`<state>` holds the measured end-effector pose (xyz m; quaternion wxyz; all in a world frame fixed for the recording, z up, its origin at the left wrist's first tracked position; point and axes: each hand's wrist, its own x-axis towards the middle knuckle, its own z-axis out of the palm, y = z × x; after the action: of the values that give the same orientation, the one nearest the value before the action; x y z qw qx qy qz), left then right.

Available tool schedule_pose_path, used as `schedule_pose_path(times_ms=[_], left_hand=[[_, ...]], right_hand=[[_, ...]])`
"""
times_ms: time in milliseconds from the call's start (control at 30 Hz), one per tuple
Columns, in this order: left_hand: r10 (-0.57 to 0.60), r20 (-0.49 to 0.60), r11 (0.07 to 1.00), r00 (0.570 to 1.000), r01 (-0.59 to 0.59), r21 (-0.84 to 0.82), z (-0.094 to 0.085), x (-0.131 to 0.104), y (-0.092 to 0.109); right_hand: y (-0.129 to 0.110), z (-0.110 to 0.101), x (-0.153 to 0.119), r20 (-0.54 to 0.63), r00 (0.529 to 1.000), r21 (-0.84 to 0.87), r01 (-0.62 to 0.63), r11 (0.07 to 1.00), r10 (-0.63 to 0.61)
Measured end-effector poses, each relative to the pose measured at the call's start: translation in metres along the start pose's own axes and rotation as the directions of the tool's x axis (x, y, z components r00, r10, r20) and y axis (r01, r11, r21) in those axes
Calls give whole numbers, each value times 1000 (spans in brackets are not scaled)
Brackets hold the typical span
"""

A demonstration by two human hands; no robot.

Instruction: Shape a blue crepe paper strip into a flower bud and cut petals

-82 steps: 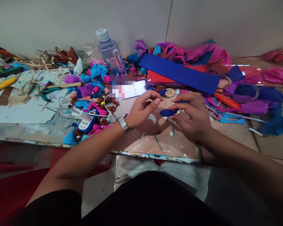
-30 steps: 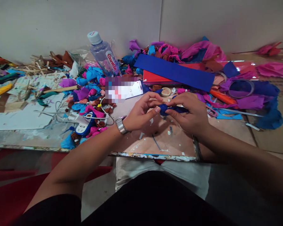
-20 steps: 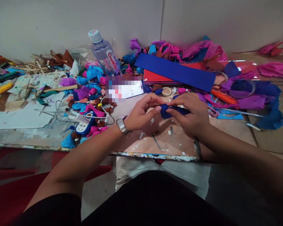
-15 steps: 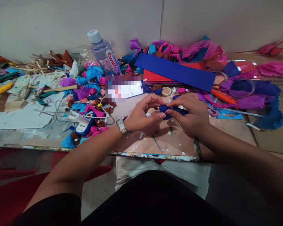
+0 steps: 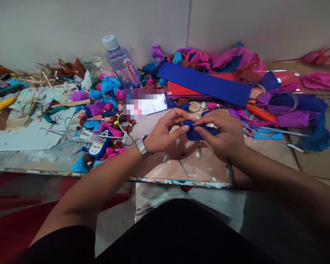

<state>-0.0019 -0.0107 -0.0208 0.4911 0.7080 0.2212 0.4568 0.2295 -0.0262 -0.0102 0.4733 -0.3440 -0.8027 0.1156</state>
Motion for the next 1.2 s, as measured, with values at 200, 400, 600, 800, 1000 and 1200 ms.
schedule_pose_path(times_ms=[200, 400, 600, 800, 1000, 1200], left_hand=[[33, 26, 999, 999, -34, 39, -1, 2, 1], [72, -4, 990, 997, -71, 125, -3, 2, 1], [66, -40, 986, 997, -59, 154, -2, 2, 1], [42, -47, 985, 998, -34, 167, -2, 2, 0], [26, -80, 993, 996, -17, 115, -2, 1, 2], [76, -55, 992, 996, -70, 103, -2, 2, 0]], right_hand=[[-2, 0, 0, 2, 1000, 21, -20, 1000, 20], [-4, -1, 1, 5, 1000, 37, -17, 999, 17], [-5, -1, 1, 17, 997, 27, -73, 997, 73], [-5, 0, 1, 23, 996, 26, -90, 996, 90], [-4, -1, 1, 17, 996, 44, -86, 995, 85], [-3, 0, 1, 14, 996, 57, -85, 995, 85]])
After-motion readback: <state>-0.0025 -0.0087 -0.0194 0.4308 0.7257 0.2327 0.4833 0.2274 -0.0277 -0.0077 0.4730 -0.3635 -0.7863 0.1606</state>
